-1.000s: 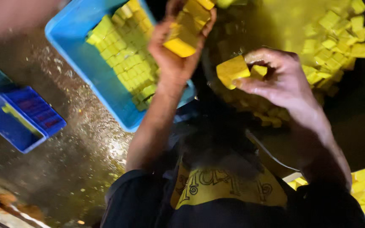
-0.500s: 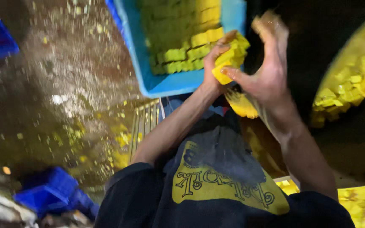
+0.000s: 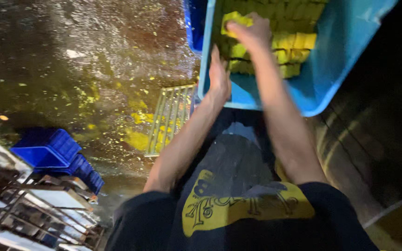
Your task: The person reaches into a large vat filled with liquid and yellow blocks, picks up blocks one at a time, rubs and turns them in their hands, and places them into a blue plastic tray beside the vat. The tray gradually fills with arranged blocks as the person repeats the cycle.
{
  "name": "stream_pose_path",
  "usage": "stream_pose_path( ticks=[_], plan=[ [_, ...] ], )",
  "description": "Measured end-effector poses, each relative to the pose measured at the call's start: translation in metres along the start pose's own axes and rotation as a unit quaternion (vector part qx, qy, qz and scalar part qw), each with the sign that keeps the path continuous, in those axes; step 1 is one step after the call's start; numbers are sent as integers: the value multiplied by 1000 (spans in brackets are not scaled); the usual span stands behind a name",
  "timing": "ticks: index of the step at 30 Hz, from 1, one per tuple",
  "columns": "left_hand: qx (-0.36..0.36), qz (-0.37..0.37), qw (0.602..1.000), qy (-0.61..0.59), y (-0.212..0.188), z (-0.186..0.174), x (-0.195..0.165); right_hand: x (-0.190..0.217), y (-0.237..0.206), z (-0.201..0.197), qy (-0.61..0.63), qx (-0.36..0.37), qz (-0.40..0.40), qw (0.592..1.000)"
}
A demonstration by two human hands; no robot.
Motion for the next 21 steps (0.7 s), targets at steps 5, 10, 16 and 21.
stream_pose_path(
  ticks=[5, 10, 16, 21],
  plan=[
    [10, 164, 950, 265, 13, -38, 5, 15, -3, 65, -190, -38, 81, 978],
    [36, 102, 853, 510, 71, -30, 6, -35, 8, -8, 102, 183, -54, 976],
    [-49, 167, 771, 613, 70, 34, -31, -81, -86, -112, 298, 122, -99, 942],
    [142, 537, 701, 446, -59, 188, 16, -126, -257, -221, 448, -14, -254, 857]
  ],
)
Point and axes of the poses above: each hand's wrist, its own y-axis towards the middle knuckle, its own z-axis out of the palm, x = y × z, the point moved 1 cm from there along y, towards the middle knuckle, and after that the axes turned 2 degrees about -y, right-handed, at the moved point
